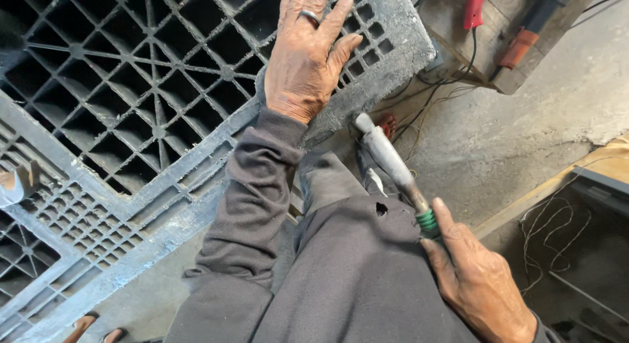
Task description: The person uses a soldering iron to heat the edges of a large black plastic crate, then hammers nails into the crate to join it to another crate. The person works on the crate edges and corners, securing the crates together.
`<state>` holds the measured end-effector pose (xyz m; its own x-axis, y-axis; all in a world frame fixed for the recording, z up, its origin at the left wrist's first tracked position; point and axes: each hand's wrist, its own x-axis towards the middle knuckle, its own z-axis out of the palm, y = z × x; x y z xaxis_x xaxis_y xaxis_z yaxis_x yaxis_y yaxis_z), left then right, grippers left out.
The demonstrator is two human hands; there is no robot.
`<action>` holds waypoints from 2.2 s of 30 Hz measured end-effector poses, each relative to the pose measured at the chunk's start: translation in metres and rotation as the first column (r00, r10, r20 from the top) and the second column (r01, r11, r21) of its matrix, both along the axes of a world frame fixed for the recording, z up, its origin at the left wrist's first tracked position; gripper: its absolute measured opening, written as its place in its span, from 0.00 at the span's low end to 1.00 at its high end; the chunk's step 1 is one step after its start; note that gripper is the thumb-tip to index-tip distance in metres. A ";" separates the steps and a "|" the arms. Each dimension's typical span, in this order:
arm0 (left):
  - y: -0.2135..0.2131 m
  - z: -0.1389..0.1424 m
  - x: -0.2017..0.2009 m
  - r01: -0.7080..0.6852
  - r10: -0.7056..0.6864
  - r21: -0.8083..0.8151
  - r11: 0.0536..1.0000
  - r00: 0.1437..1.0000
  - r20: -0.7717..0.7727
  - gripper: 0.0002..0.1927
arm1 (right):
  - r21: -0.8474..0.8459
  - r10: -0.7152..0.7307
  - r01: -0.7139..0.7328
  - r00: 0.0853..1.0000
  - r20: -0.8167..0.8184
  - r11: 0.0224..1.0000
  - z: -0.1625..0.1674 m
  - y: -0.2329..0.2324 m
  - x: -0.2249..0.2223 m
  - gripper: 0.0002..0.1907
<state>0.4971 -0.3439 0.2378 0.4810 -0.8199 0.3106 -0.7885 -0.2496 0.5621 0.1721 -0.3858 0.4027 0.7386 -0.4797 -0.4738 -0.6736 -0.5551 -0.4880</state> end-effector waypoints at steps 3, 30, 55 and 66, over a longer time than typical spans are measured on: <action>0.001 0.000 0.000 -0.007 0.007 0.009 1.000 0.999 -0.031 0.25 | -0.022 -0.033 0.031 0.998 -0.059 0.999 0.000 -0.002 0.001 0.36; 0.006 0.012 -0.003 0.065 -0.065 0.109 0.992 0.998 0.001 0.24 | -0.002 -0.185 0.188 0.969 0.162 0.982 -0.029 0.035 -0.011 0.38; 0.000 0.019 -0.010 0.111 -0.111 0.163 0.980 0.994 -0.012 0.24 | 0.179 -0.581 0.553 0.764 0.281 0.814 -0.058 0.034 -0.017 0.31; -0.058 0.009 -0.018 -0.129 0.129 0.125 0.984 0.992 0.006 0.26 | -0.010 -0.311 0.315 0.942 0.126 0.949 -0.004 -0.040 -0.005 0.35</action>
<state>0.4792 -0.4024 0.2467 0.5856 -0.7832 0.2089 -0.7442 -0.4173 0.5215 0.1669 -0.4262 0.3988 0.5999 -0.7082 -0.3723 -0.7525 -0.3415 -0.5631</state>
